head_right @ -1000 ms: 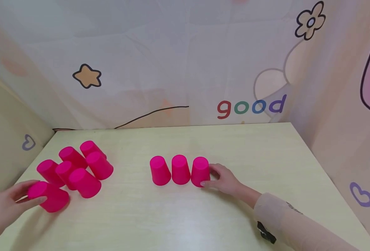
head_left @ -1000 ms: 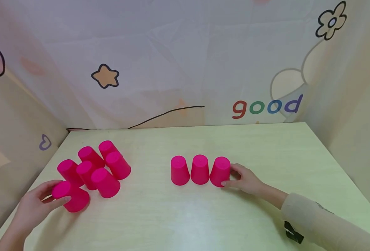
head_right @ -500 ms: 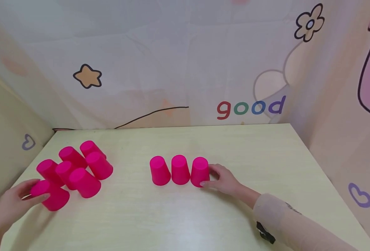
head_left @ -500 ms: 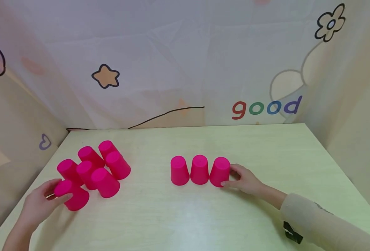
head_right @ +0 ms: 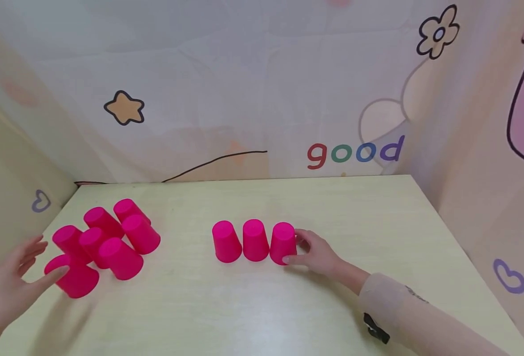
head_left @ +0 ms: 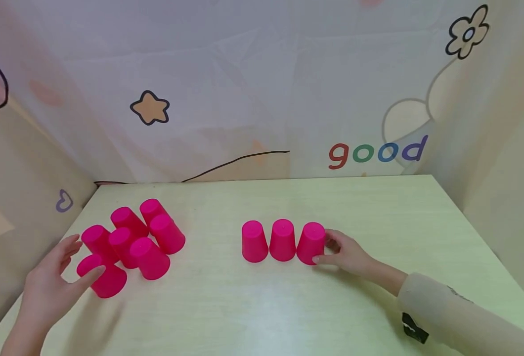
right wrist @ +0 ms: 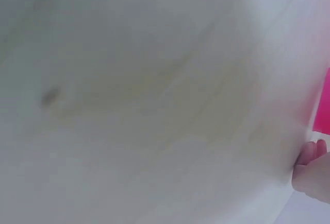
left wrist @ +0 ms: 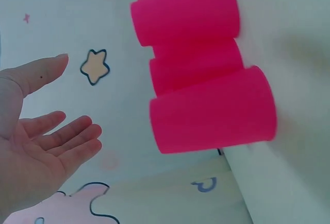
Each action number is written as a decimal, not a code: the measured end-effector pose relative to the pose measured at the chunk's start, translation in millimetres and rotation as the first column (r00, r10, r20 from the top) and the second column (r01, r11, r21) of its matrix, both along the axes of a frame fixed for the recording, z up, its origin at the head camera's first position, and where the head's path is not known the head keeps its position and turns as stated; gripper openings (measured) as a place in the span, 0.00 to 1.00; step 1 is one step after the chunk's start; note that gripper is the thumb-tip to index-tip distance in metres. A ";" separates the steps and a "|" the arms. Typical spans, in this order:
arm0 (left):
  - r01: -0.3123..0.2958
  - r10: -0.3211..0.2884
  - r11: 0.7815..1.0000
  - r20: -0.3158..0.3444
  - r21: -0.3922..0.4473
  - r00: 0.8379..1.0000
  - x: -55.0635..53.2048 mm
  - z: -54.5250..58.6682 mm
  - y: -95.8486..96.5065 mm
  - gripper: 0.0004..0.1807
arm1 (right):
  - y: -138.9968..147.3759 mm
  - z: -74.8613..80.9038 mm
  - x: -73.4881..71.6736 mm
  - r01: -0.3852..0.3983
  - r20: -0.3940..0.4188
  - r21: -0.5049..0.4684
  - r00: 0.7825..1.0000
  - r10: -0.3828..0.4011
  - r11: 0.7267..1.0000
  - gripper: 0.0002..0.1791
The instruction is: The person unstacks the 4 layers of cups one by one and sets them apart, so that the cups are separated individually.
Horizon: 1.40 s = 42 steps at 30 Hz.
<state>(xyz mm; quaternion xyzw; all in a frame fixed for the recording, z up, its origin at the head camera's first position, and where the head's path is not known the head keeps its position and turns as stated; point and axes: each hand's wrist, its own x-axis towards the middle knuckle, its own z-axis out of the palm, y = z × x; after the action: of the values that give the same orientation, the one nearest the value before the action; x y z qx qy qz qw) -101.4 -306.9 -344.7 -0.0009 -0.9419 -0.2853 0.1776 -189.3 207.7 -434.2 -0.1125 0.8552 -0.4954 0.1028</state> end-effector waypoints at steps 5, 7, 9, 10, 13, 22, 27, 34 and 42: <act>0.006 -0.005 0.999 -0.030 0.032 1.000 2.2 7.9 13.1 0.38 | -5.4 7.3 0.1 0.075 0.002 -0.036 0.997 -0.075 0.997 0.43; 0.017 -0.015 0.999 -0.034 0.050 0.999 2.0 10.5 17.7 0.38 | -7.9 10.2 -0.4 0.098 -0.005 -0.062 0.995 -0.098 0.993 0.44; 0.024 -0.022 0.998 -0.038 0.065 0.999 2.0 13.3 22.7 0.38 | -10.2 12.7 -1.0 0.110 -0.010 -0.088 0.994 -0.111 0.990 0.45; 0.022 -0.019 0.998 -0.047 0.063 0.999 2.3 14.7 25.7 0.37 | -11.2 13.9 -1.1 0.112 -0.011 -0.097 0.993 -0.114 0.989 0.45; 0.026 -0.019 0.998 -0.108 0.064 0.994 4.1 17.7 38.8 0.36 | -13.1 15.3 -0.8 0.114 -0.011 -0.121 0.993 -0.116 0.986 0.44; 0.321 -0.243 0.929 -0.351 0.184 0.904 -17.9 30.4 110.4 0.35 | -10.1 12.3 1.5 0.126 -0.050 -0.130 0.990 -0.134 0.983 0.36; 0.470 -0.412 0.855 -0.267 0.216 0.871 -44.7 24.3 146.8 0.33 | -11.5 11.5 1.2 0.132 -0.066 -0.114 0.988 -0.140 0.985 0.35; 0.532 -0.530 0.745 -0.128 0.402 0.838 -74.6 7.3 181.6 0.30 | -14.3 13.6 1.3 0.119 -0.068 -0.124 0.989 -0.128 0.985 0.34; 0.506 -0.549 0.776 0.009 0.376 0.836 -97.2 -9.6 205.9 0.29 | -16.1 15.9 1.7 0.111 -0.056 -0.156 0.991 -0.121 0.982 0.33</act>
<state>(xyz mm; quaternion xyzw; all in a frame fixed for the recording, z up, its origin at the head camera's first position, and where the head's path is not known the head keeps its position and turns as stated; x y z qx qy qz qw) -198.6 -101.0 -354.3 -0.2160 -0.8441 -0.4897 0.0315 -187.6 191.6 -418.3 -0.0858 0.8229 -0.5605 0.0370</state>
